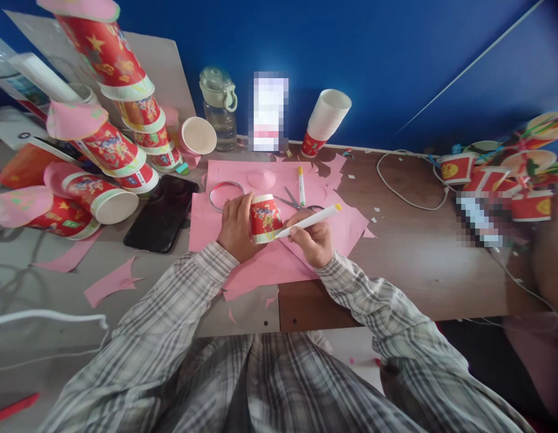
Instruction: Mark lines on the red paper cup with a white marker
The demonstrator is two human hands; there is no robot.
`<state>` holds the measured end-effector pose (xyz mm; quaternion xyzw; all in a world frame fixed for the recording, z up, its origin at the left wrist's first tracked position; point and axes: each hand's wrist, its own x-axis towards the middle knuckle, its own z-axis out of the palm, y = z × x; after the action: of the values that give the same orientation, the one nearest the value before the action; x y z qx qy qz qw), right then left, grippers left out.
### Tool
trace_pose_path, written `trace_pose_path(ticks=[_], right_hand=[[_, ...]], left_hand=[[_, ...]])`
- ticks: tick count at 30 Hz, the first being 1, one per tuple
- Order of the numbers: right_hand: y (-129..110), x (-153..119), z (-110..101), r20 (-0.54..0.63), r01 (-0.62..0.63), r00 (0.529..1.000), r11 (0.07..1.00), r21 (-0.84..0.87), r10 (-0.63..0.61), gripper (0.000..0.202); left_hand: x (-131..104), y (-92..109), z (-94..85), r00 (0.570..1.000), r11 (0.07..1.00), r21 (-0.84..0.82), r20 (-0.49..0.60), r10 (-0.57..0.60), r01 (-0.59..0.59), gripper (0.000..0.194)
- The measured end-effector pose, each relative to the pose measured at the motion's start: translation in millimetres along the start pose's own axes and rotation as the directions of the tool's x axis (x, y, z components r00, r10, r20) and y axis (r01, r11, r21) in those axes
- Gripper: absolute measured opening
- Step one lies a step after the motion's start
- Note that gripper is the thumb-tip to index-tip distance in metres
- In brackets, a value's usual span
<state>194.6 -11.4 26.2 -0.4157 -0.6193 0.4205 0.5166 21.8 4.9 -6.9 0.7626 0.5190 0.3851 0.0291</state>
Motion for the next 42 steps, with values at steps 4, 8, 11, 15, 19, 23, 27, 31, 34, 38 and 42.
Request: trace_pose_path(ticks=[4,8,11,15,19,23,27,31,34,38,42], right_hand=[[-0.8,0.5,0.2,-0.033,-0.005,0.999,1.0,-0.015,0.004,0.012],[-0.3,1.2,0.5,-0.054,-0.004,0.999,1.0,-0.03,0.002,0.015],[0.5,0.5,0.0,-0.02,-0.014,1.0,1.0,-0.006,0.014,0.011],[0.9,0.6,0.3,-0.039,-0.01,0.999,1.0,-0.018,0.009,0.013],[0.4,0.9,1.2,-0.081,-0.009,0.997,0.999,-0.044,0.005,0.016],[0.7,-0.1,0.9,-0.012,-0.011,1.0,1.0,0.02,0.011,0.012],[2.5,0.4,0.7,-0.078,-0.021,0.997,1.0,0.012,0.022,0.014],[2.6,1.4,2.0,-0.119,-0.036,0.992,0.999,-0.017,0.034,0.016],[2.0,1.1,2.8,-0.128,-0.037,0.991,0.999,-0.007,0.036,0.017],[2.3,0.1,2.6,-0.11,-0.041,0.993,0.999,0.029,0.044,0.016],[2.5,-0.4,1.9,-0.093,-0.047,0.994,0.998,0.043,0.051,0.015]], left_hand=[[0.1,0.4,-0.2,1.0,1.0,-0.001,0.002,-0.009,0.009,0.087],[0.3,1.0,-0.7,1.0,1.0,-0.009,0.0,-0.012,0.012,0.088],[0.6,1.6,-1.0,1.0,1.0,-0.008,-0.004,-0.015,0.015,0.085],[0.5,1.3,-0.9,1.0,1.0,-0.008,0.006,-0.02,0.02,0.086],[-0.1,0.7,-0.4,1.0,1.0,-0.002,0.01,-0.015,0.015,0.089],[-0.1,1.2,-1.0,1.0,1.0,-0.007,0.011,-0.013,0.013,0.086],[0.3,1.3,-1.6,1.0,1.0,-0.007,0.008,-0.011,0.011,0.088],[0.1,0.2,-1.2,1.0,1.0,-0.009,0.015,-0.012,0.013,0.088],[-0.5,-0.6,-0.7,1.0,1.0,-0.006,0.018,-0.008,0.008,0.089],[-0.6,-1.1,-0.1,1.0,1.0,-0.009,0.019,-0.014,0.014,0.09],[0.0,-0.3,-0.5,0.999,1.0,-0.022,0.027,-0.019,0.019,0.09]])
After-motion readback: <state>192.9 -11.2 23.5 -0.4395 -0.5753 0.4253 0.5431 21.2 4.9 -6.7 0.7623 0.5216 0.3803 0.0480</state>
